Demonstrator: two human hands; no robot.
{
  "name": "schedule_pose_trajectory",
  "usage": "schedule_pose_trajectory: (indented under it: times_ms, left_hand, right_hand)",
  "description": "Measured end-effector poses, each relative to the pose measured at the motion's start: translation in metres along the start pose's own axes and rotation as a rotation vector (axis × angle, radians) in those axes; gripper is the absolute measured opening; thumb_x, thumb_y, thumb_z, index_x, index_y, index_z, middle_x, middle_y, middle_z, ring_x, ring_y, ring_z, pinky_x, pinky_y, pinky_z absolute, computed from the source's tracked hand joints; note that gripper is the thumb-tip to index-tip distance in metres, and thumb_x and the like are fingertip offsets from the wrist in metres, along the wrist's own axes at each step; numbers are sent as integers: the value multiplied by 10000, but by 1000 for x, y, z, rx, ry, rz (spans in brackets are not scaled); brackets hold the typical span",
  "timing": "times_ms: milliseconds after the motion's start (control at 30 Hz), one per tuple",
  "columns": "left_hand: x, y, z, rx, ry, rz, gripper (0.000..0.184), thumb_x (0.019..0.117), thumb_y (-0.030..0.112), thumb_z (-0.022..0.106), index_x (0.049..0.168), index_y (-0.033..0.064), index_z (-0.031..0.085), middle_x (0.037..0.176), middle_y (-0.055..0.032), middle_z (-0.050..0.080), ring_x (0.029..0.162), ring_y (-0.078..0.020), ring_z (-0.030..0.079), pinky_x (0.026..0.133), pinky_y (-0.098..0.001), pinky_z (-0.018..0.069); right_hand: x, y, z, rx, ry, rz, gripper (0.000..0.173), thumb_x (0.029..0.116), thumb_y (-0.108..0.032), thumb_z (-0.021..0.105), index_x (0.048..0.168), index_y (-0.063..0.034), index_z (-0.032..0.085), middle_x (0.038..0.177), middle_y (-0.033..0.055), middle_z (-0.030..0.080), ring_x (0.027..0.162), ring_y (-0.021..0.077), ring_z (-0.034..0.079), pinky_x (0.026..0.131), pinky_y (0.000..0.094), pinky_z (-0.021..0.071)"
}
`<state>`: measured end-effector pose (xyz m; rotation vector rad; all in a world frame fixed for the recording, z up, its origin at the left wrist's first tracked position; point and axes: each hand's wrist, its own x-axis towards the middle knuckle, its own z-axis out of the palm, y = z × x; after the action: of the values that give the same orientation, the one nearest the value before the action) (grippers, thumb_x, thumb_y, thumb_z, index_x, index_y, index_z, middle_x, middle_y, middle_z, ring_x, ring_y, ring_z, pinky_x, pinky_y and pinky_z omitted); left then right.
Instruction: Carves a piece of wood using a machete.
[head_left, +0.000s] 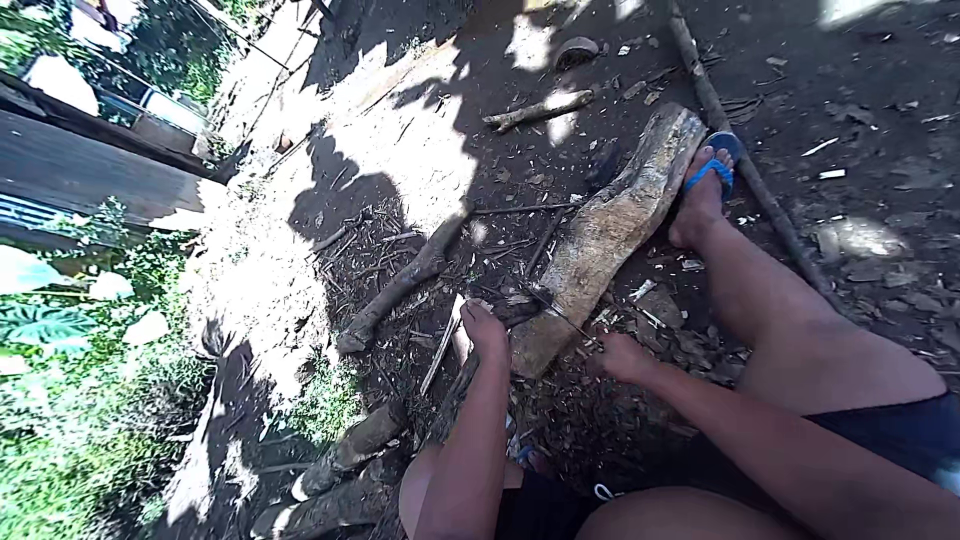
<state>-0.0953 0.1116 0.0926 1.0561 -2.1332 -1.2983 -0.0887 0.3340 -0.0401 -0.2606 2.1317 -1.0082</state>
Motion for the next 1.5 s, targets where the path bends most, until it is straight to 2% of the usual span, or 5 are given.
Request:
schedule_pose_trajectory:
  times_ms: [300,933,1133,1233,1500]
  left_hand:
    - [34,0,-16,-227,-79,-256,502,1126,439,311,1439,96,501,1381,-235,555,1213,-395,585,912,-646,526]
    - [26,8,-11,-140,-62,-189,503,1125,423,305,1379,59,540,1318,-248,598,1164,-394,624,888,-636,552]
    - [30,10,-7,-114,-63,-109,414,1126,342,351,1281,25,568,1128,-206,627,972,-306,627,812,-541,548]
    - [19,25,-18,-51,-158,-85,385,1122,230,383,1402,-1,514,1315,-227,591,1163,-310,602,978,-527,520]
    - [38,11,-2,-143,-70,-205,530,1129,441,281,1421,66,516,1352,-256,589,1176,-415,630,869,-664,561]
  right_hand:
    - [-9,16,1,227,-82,-47,541,871,-217,751,1360,-61,578,1026,199,680,771,314,678,712,545,572]
    - [-53,5,3,-48,68,-61,465,977,-439,615,1293,-98,603,984,152,705,926,356,700,835,620,554]
    - [-106,-87,-27,123,319,-608,434,999,-497,604,1173,-105,673,904,66,709,784,176,680,733,420,582]
    - [-104,-109,-37,228,547,-909,332,989,-386,665,1040,-59,675,849,81,706,749,124,677,686,314,586]
    - [-14,-5,6,-49,75,35,408,974,-339,620,1240,-30,627,1034,210,704,984,404,698,852,647,543]
